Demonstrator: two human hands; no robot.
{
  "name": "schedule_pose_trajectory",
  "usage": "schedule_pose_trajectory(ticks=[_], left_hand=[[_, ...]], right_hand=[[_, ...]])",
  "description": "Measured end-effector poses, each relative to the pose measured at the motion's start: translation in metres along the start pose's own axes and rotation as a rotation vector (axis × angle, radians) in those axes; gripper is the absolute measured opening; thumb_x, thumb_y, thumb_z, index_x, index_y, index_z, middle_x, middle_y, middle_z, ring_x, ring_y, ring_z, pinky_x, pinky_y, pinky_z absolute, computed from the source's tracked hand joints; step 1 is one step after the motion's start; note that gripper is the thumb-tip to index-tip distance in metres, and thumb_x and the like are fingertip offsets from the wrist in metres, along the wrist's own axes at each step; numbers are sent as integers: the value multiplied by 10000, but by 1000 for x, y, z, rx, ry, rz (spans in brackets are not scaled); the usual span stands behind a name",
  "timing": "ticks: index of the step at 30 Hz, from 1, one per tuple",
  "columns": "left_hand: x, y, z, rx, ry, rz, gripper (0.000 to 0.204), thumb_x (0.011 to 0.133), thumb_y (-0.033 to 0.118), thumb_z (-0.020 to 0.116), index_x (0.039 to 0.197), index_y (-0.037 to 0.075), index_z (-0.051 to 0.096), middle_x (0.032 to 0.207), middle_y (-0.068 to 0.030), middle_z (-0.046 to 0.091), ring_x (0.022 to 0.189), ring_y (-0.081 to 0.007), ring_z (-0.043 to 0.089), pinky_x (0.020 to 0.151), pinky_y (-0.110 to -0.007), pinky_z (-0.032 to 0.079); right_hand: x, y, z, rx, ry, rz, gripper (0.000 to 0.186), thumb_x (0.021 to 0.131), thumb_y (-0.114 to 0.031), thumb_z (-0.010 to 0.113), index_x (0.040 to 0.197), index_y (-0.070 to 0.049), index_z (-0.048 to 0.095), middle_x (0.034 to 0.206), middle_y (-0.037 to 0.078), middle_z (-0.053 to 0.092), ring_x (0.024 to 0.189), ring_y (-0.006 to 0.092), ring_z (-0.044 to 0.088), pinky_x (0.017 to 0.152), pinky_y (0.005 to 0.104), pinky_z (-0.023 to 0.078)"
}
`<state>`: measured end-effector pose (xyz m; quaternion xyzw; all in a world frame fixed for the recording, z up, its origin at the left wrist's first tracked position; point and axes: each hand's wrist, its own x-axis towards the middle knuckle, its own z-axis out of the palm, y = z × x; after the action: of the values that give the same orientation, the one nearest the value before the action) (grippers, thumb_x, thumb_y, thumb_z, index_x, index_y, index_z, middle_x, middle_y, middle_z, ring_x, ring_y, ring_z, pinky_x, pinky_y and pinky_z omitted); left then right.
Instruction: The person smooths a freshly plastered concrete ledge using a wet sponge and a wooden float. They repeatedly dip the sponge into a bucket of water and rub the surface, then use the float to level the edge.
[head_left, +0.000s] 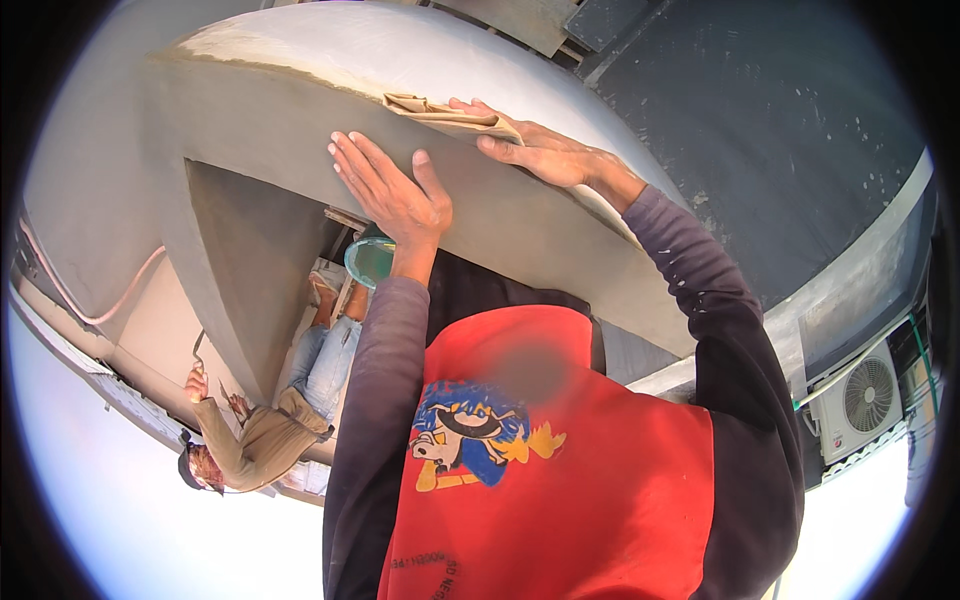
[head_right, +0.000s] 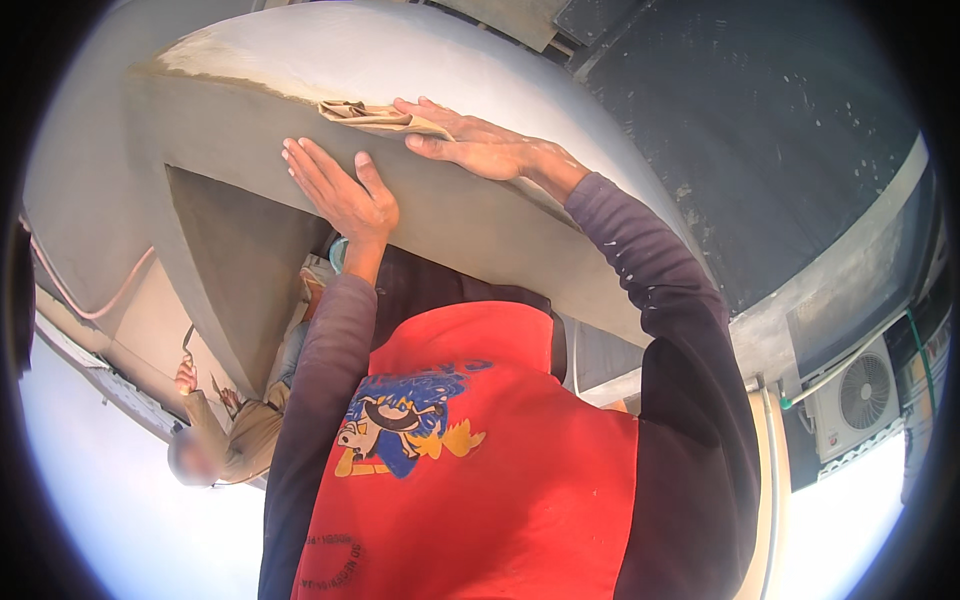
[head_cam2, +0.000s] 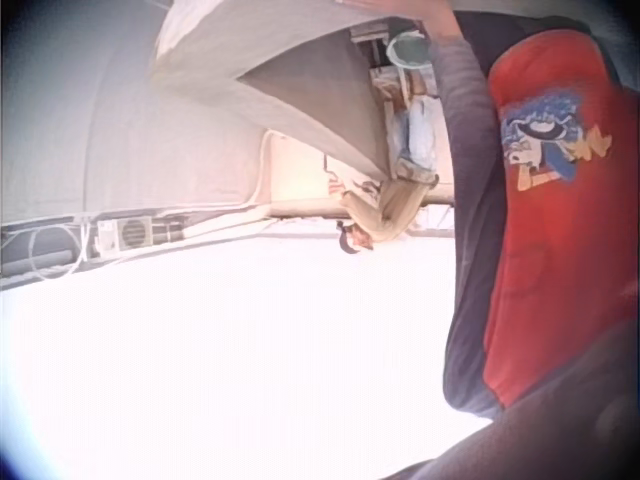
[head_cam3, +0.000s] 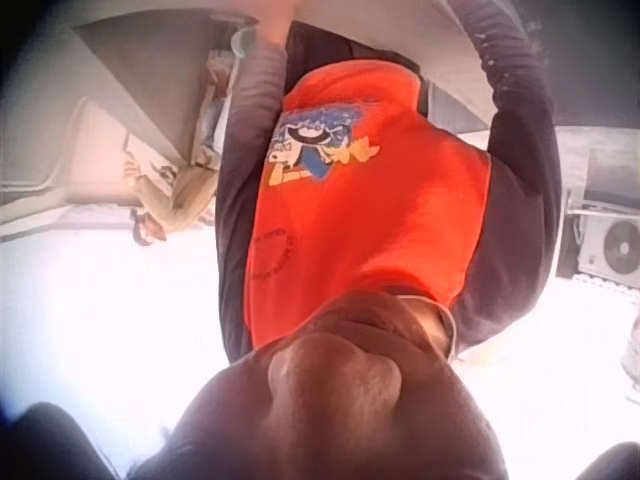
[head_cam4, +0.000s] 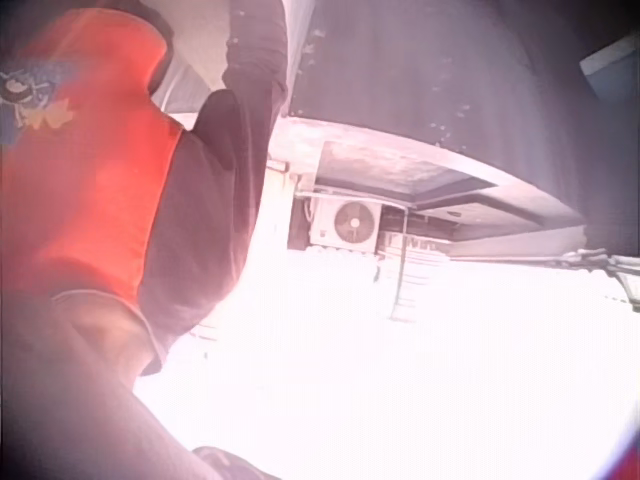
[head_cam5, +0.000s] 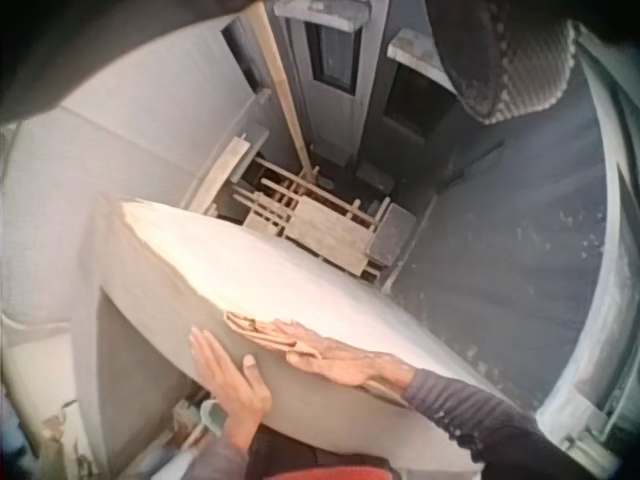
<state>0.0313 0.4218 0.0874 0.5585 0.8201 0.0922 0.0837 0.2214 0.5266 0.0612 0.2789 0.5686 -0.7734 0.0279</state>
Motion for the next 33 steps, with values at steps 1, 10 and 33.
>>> schedule_pose_trajectory(ticks=[1,10,33], left_hand=[[3,-1,0,6,8,-5,710,958,353,402,1420,-145,195,1492,-337,161,1400,-473,150,1134,-541,154],[2,-4,3,-8,18,-13,694,966,343,384,1426,-140,191,1499,-326,154,1400,-474,146,1131,-547,149],[1,-4,4,-16,28,-21,677,969,348,362,1427,-128,211,1507,-311,156,1405,-460,151,1131,-545,147]], right_hand=[[6,0,-2,1,-13,-5,810,897,-677,376,1504,-163,221,1564,114,170,1458,293,61,1181,498,89],[-52,10,-8,69,-39,4,763,905,-631,408,1493,-167,264,1561,94,191,1455,318,67,1176,515,103],[35,6,-6,25,-74,-169,768,897,-612,450,1494,-167,263,1576,88,145,1459,312,44,1181,481,98]])
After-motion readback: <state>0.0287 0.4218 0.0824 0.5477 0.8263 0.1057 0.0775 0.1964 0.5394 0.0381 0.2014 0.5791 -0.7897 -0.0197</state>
